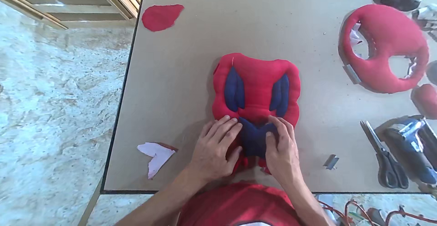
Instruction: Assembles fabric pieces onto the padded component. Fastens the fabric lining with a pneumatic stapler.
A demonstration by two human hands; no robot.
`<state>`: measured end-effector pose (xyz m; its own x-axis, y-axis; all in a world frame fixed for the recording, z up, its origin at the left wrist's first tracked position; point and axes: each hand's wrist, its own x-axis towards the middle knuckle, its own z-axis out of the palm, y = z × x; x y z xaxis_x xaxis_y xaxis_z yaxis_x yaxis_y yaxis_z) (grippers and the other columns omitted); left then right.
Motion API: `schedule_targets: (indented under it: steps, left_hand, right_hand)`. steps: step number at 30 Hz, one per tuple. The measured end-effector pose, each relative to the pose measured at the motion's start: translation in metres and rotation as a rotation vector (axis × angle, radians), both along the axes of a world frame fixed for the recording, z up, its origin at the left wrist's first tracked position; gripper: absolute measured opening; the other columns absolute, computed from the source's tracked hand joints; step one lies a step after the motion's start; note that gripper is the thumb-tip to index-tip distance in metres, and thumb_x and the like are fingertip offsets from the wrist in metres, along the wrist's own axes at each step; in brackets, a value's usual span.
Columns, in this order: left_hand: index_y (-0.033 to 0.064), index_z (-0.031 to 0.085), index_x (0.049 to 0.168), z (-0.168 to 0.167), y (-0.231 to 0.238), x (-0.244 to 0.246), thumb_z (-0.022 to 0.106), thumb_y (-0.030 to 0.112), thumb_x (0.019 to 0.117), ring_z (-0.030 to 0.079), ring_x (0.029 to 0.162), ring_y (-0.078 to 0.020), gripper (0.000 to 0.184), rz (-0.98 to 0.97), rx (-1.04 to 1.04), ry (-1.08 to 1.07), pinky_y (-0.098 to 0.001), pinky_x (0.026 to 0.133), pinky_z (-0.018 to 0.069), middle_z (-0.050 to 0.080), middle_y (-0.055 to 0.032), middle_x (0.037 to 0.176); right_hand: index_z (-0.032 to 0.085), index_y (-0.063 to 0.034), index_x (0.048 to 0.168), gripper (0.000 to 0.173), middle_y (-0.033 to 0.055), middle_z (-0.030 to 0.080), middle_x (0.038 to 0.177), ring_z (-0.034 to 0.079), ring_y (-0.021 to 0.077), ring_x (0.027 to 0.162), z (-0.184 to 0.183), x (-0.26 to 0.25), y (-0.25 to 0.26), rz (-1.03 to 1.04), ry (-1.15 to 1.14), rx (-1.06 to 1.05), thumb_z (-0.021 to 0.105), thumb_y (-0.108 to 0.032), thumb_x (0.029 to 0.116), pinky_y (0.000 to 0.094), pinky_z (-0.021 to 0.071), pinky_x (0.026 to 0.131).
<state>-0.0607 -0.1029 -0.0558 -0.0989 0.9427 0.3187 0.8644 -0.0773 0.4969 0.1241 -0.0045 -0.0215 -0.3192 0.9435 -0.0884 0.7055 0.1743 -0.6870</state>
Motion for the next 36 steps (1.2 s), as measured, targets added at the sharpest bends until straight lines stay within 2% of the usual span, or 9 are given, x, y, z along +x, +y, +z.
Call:
schedule_targets:
  steps: [2, 6, 8, 11, 17, 25, 29, 33, 36]
  left_hand:
    - [0.0187, 0.067, 0.135, 0.000, -0.003, 0.005, 0.063, 0.047, 0.0933, 0.046, 0.145, -0.0203, 0.050, 0.001, -0.030, 0.034, -0.0482, 0.119, 0.0377, 0.061, -0.0012, 0.145]
    - [0.0181, 0.063, 0.141, 0.002, -0.006, 0.013, 0.061, 0.065, 0.0902, 0.041, 0.149, -0.0222, 0.069, 0.007, -0.085, 0.091, -0.0504, 0.119, 0.0356, 0.055, -0.0031, 0.153]
    - [0.0213, 0.055, 0.149, 0.005, -0.006, 0.014, 0.059, 0.070, 0.0890, 0.036, 0.151, -0.0212, 0.077, 0.005, -0.144, 0.128, -0.0509, 0.118, 0.0365, 0.045, -0.0009, 0.161]
    - [0.0200, 0.056, 0.149, 0.006, -0.003, 0.016, 0.055, 0.070, 0.0921, 0.037, 0.151, -0.0193, 0.076, -0.003, -0.183, 0.171, -0.0509, 0.117, 0.0360, 0.047, 0.0024, 0.160]
    - [0.0153, 0.057, 0.148, 0.018, 0.002, 0.022, 0.050, 0.065, 0.0944, 0.041, 0.149, -0.0181, 0.073, -0.019, -0.302, 0.244, -0.0524, 0.119, 0.0321, 0.051, -0.0010, 0.156]
    - [0.0132, 0.060, 0.144, 0.027, 0.009, 0.026, 0.049, 0.061, 0.0954, 0.050, 0.141, -0.0219, 0.069, -0.039, -0.370, 0.316, -0.0477, 0.112, 0.0400, 0.055, -0.0047, 0.153]
    - [0.0105, 0.057, 0.147, 0.024, 0.007, 0.028, 0.045, 0.061, 0.0977, 0.054, 0.137, -0.0233, 0.071, -0.046, -0.371, 0.345, -0.0442, 0.108, 0.0427, 0.052, -0.0065, 0.155]
    - [0.0166, 0.054, 0.150, 0.009, -0.003, 0.024, 0.054, 0.066, 0.0933, 0.044, 0.146, -0.0220, 0.075, 0.019, -0.268, 0.169, -0.0471, 0.115, 0.0359, 0.049, 0.0000, 0.158]
    - [0.0172, 0.049, 0.153, 0.009, -0.001, 0.023, 0.066, 0.068, 0.0843, 0.029, 0.155, -0.0276, 0.088, 0.051, -0.271, 0.041, -0.0577, 0.125, 0.0271, 0.046, -0.0010, 0.160]
  right_hand:
    - [0.065, -0.0114, 0.134, 0.040, 0.0086, 0.060, 0.142, 0.055, 0.0275, 0.133, -0.004, 0.005, 0.003, 0.090, -0.118, 0.148, 0.049, -0.026, 0.1000, 0.0505, 0.0472, 0.106]
    - [0.070, -0.0116, 0.126, 0.034, 0.0039, 0.061, 0.145, 0.053, 0.0239, 0.140, -0.015, 0.029, 0.007, 0.277, -0.123, 0.262, 0.053, -0.029, 0.1020, 0.0439, 0.0475, 0.113]
    - [0.067, -0.0143, 0.135, 0.049, 0.0071, 0.052, 0.154, 0.044, 0.0276, 0.147, -0.013, 0.042, 0.006, 0.395, -0.156, 0.254, 0.060, -0.041, 0.0954, 0.0475, 0.0450, 0.115]
    - [0.060, -0.0199, 0.145, 0.075, 0.0119, 0.043, 0.161, 0.037, 0.0324, 0.151, -0.016, 0.054, 0.005, 0.459, -0.213, 0.256, 0.071, -0.061, 0.0824, 0.0507, 0.0432, 0.116]
    - [0.067, -0.0174, 0.137, 0.068, 0.0093, 0.055, 0.152, 0.043, 0.0294, 0.147, -0.025, 0.056, 0.004, 0.443, -0.190, 0.303, 0.073, -0.059, 0.0829, 0.0450, 0.0436, 0.116]
    - [0.070, -0.0114, 0.130, 0.064, 0.0104, 0.061, 0.145, 0.048, 0.0282, 0.144, -0.038, 0.060, -0.002, 0.367, -0.037, 0.321, 0.081, -0.049, 0.0795, 0.0434, 0.0430, 0.118]
    - [0.071, -0.0105, 0.129, 0.062, 0.0105, 0.063, 0.142, 0.051, 0.0269, 0.141, -0.043, 0.060, -0.004, 0.350, -0.005, 0.350, 0.079, -0.052, 0.0831, 0.0408, 0.0449, 0.116]
    - [0.073, -0.0089, 0.122, 0.062, 0.0112, 0.068, 0.134, 0.056, 0.0290, 0.136, -0.050, 0.062, -0.011, 0.277, 0.048, 0.413, 0.080, -0.056, 0.0819, 0.0425, 0.0478, 0.114]
    - [0.070, -0.0132, 0.127, 0.064, 0.0070, 0.066, 0.139, 0.047, 0.0346, 0.143, -0.052, 0.063, -0.013, 0.266, 0.002, 0.384, 0.077, -0.058, 0.0816, 0.0514, 0.0379, 0.120]
